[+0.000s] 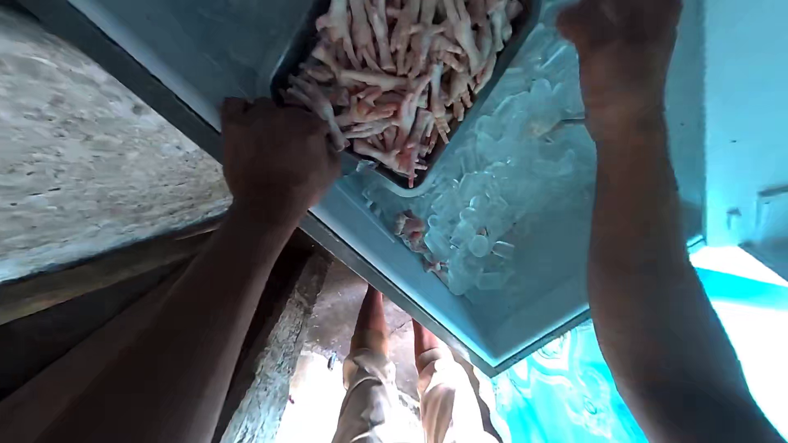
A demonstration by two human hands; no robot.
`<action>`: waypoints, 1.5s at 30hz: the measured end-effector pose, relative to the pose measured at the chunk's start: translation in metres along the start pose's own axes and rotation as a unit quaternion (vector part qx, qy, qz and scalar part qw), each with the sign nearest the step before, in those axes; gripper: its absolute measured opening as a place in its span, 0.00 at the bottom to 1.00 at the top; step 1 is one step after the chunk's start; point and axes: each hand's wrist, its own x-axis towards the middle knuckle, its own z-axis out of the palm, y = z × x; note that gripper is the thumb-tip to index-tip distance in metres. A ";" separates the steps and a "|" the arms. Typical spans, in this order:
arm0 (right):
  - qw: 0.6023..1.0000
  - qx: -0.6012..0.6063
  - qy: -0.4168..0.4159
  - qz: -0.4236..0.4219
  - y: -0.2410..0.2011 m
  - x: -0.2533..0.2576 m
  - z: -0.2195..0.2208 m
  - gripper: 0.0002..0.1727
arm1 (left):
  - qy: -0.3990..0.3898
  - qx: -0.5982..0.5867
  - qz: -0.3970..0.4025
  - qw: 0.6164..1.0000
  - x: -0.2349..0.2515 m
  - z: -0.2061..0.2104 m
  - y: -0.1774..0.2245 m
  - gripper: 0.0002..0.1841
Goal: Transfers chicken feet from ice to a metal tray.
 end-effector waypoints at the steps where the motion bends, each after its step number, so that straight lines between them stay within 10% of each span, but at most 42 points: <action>1: 0.998 -0.041 0.019 0.045 0.028 -0.018 -0.012 0.20 | 0.001 0.001 -0.001 1.000 0.000 -0.001 0.001 0.15; 8: 0.937 -0.295 -0.168 0.078 0.163 -0.130 0.046 0.33 | -0.007 0.008 -0.001 1.000 -0.001 0.000 -0.001 0.15; 14: 0.850 -0.443 -0.270 0.091 0.233 -0.202 -0.059 0.26 | -0.013 -0.008 -0.021 1.000 0.008 0.017 -0.015 0.21; 17: 0.855 -0.436 -0.204 0.195 0.216 -0.210 -0.074 0.26 | 0.009 -0.017 -0.023 1.000 0.010 0.024 -0.021 0.20; 22: 0.943 -0.261 -0.208 0.002 0.170 -0.185 0.037 0.26 | 0.027 -0.021 -0.018 0.999 0.010 0.029 -0.025 0.21; 28: 0.902 -0.369 -0.223 -0.022 0.240 -0.181 0.032 0.28 | 0.005 0.001 -0.026 1.000 0.006 0.017 -0.018 0.22; 32: 0.835 -0.439 -0.310 0.119 0.229 -0.184 -0.019 0.27 | 0.013 -0.001 -0.021 1.000 0.008 0.019 -0.018 0.21; 39: 0.945 -0.198 -0.161 0.203 0.196 -0.162 0.053 0.27 | 0.028 -0.015 -0.021 0.999 0.006 0.019 -0.016 0.19; 45: 0.876 -0.196 -0.077 0.434 0.165 -0.133 0.087 0.32 | 0.027 -0.010 -0.022 0.999 0.007 0.019 -0.015 0.18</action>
